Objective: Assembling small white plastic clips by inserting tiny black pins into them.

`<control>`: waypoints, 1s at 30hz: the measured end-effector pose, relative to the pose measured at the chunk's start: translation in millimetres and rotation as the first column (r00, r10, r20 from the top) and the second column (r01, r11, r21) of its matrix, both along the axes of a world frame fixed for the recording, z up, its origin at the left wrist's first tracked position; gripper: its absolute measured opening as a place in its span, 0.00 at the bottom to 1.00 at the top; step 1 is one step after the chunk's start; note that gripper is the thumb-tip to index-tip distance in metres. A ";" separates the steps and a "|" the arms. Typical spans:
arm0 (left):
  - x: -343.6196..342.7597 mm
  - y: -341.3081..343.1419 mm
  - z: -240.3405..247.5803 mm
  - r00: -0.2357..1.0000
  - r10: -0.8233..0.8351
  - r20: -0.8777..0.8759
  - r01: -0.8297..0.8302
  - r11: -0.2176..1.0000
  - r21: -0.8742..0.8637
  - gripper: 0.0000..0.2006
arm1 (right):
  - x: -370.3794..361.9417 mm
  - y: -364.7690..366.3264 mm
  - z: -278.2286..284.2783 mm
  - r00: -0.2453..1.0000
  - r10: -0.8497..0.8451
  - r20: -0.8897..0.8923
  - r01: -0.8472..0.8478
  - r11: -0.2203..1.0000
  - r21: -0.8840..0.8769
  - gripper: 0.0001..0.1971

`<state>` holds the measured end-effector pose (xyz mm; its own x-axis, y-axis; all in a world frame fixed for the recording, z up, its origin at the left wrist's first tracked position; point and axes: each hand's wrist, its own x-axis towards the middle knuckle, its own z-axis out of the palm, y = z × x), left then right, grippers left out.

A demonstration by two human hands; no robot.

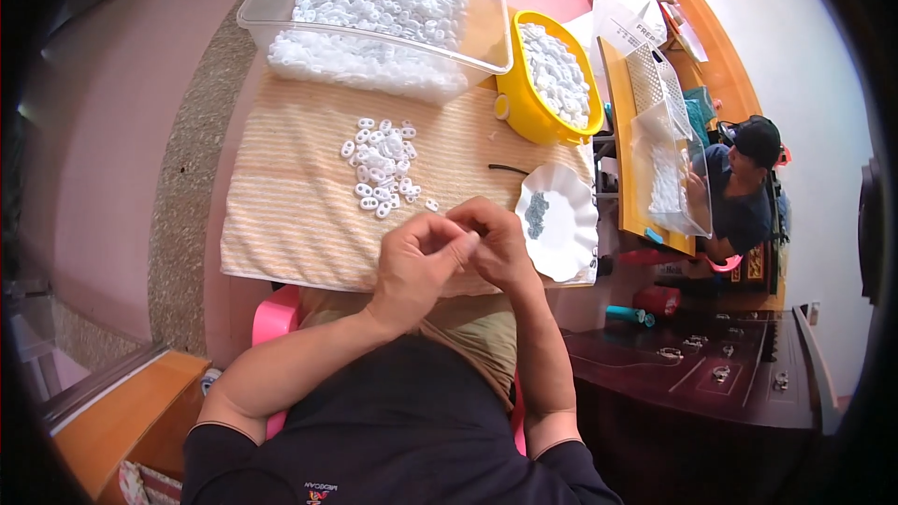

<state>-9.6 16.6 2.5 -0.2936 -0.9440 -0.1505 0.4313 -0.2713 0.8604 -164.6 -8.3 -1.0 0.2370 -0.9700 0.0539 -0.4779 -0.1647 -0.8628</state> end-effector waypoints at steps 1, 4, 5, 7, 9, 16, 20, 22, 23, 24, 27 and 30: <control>0.1 -2.7 1.6 0.996 0.077 -0.050 -0.077 0.997 0.012 0.05 | -5.8 5.6 -2.7 0.981 -0.095 0.167 0.081 0.993 0.084 0.04; 2.6 -6.9 -2.2 0.979 0.174 -0.103 -0.174 0.985 0.009 0.07 | -2.9 12.8 6.5 0.870 -0.234 0.435 0.167 0.968 0.186 0.05; 2.3 -7.1 -2.8 0.983 0.136 -0.120 -0.129 0.990 0.061 0.06 | -2.4 15.1 6.3 0.869 -0.239 0.434 0.174 0.967 0.185 0.05; 1.2 -6.5 -3.3 0.986 0.093 -0.140 -0.078 0.991 0.110 0.07 | 0.1 19.6 7.6 0.842 -0.257 0.474 0.190 0.964 0.184 0.06; 0.5 -5.1 -2.9 0.984 0.033 -0.176 -0.005 0.988 0.155 0.08 | 3.4 23.3 12.4 0.840 -0.252 0.480 0.184 0.966 0.184 0.06; 1.0 -7.9 -3.0 0.984 0.012 -0.178 0.021 0.983 0.183 0.06 | -1.4 29.4 17.4 0.865 -0.193 0.463 0.132 0.978 0.161 0.05; 4.8 -7.8 -3.3 0.978 -0.062 -0.198 0.099 0.978 0.183 0.06 | -16.9 34.3 24.7 0.900 -0.216 0.378 0.198 0.976 0.085 0.05; 7.1 -7.9 0.1 0.974 -0.074 -0.213 0.119 0.971 0.209 0.06 | -36.8 32.8 25.9 0.912 -0.296 0.284 0.300 0.953 0.032 0.05; 7.9 -7.8 1.0 0.966 -0.075 -0.249 0.131 0.967 0.218 0.06 | -49.1 30.4 27.7 0.920 -0.345 0.184 0.351 0.936 -0.001 0.05; 7.2 -7.7 2.3 0.955 -0.081 -0.286 0.149 0.963 0.224 0.06 | -67.0 25.2 23.1 0.922 -0.378 0.082 0.384 0.920 -0.074 0.05; 4.3 -7.5 3.6 0.949 -0.065 -0.309 0.136 0.968 0.213 0.09 | -101.9 16.1 19.7 0.880 -0.455 -0.135 0.427 0.884 -0.193 0.05; 3.6 -8.7 3.9 0.955 -0.063 -0.290 0.132 0.965 0.225 0.08 | -125.5 7.2 16.1 0.867 -0.420 -0.269 0.355 0.898 -0.258 0.06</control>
<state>-6.0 7.9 6.5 -0.4449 -0.8548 -0.2672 0.6049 -0.5069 0.6141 -290.1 -1.0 15.1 -0.1200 -0.9641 0.2370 -0.7749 -0.0583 -0.6294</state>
